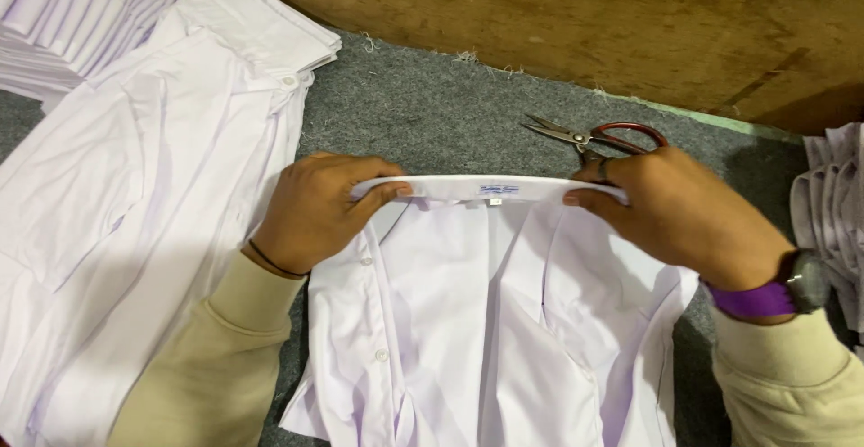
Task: The person uses scissors to trim loose threads from the collar of a white shirt. They then fold the collar and smooth the fabric with their hands, preparing the shirt for stacking.
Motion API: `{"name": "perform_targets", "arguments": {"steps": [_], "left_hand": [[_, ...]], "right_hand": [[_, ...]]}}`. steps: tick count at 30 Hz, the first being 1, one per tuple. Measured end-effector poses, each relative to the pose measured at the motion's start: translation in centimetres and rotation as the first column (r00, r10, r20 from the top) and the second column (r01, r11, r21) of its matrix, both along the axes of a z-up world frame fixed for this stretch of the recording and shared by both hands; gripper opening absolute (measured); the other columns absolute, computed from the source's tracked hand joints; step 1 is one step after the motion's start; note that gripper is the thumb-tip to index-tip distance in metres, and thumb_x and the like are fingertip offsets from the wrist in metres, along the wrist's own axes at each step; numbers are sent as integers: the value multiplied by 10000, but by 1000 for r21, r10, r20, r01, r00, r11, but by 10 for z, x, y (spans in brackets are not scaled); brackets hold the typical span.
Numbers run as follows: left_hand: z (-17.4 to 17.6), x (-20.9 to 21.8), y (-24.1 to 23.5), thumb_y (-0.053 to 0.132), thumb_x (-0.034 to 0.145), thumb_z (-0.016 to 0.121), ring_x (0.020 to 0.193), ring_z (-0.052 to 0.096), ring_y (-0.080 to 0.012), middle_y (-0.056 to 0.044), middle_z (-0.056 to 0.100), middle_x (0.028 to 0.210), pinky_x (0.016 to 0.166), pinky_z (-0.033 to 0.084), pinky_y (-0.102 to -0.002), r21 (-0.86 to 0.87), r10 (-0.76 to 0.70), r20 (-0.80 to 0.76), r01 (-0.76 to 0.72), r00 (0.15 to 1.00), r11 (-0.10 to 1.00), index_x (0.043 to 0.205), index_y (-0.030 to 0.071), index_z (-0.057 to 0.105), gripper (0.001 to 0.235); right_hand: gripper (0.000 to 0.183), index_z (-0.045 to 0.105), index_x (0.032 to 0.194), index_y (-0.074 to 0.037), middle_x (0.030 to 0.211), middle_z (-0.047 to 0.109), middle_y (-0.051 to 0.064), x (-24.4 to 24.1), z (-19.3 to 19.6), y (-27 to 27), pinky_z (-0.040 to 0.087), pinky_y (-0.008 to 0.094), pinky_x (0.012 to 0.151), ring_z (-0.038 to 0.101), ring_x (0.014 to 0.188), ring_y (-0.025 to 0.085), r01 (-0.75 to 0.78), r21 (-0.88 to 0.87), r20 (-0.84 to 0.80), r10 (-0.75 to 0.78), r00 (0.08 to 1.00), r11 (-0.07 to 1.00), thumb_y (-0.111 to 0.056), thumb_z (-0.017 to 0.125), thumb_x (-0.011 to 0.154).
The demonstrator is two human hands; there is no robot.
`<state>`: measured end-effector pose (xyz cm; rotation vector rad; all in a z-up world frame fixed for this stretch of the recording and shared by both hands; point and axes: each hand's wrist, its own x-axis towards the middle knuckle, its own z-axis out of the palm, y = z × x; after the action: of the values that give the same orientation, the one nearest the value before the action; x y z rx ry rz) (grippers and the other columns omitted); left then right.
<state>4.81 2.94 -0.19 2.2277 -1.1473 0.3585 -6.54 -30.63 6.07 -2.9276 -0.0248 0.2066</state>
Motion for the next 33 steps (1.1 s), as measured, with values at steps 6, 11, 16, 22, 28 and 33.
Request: {"name": "perform_targets", "arguments": {"steps": [6,11,16,22,28,33], "left_hand": [[12,0,4,319,961,726,449,296,-59,91,672,699,449,310,-260,-127,87,-406,-151,910,980,985,132,802,203],[12,7,3,260,923,763,759,608,-36,43,794,946,694,476,-207,-185,74,-527,-199,847,962,971,115,810,160],[2,13,3,247,912,766,833,682,-47,35,797,939,766,531,-203,-177,94,-571,-234,816,956,973,108,812,159],[-8,22,7,227,911,811,766,596,-13,21,784,857,658,479,-192,-299,117,-547,-324,829,898,965,96,813,142],[-3,23,7,122,894,790,873,714,-72,-23,782,974,796,563,-186,-259,49,-702,-319,710,912,1027,64,769,146],[2,20,5,110,864,816,831,711,-57,-69,801,931,756,567,-162,-293,72,-712,-388,699,874,1060,50,767,211]], "right_hand": [[334,785,974,-97,882,826,72,0,35,-5,482,367,756,675,783,198,327,-21,-268,-320,909,945,-409,666,960],[264,890,999,-104,815,829,20,-3,24,-43,467,312,674,602,740,129,368,119,-235,-334,913,922,-310,742,923],[220,897,968,-91,814,812,19,-3,11,-66,451,300,678,600,761,114,368,242,-154,-339,928,898,-269,784,906],[164,847,941,26,900,792,68,-2,-6,-80,482,285,699,643,824,140,313,581,-96,-319,943,751,-121,781,909],[202,792,1072,37,984,788,125,-2,-28,-104,545,300,722,678,853,188,335,742,-137,-358,924,581,-5,765,877],[195,778,1105,47,1008,760,111,0,-35,-107,506,332,666,648,809,212,380,755,-198,-367,909,535,-57,699,960]]}}
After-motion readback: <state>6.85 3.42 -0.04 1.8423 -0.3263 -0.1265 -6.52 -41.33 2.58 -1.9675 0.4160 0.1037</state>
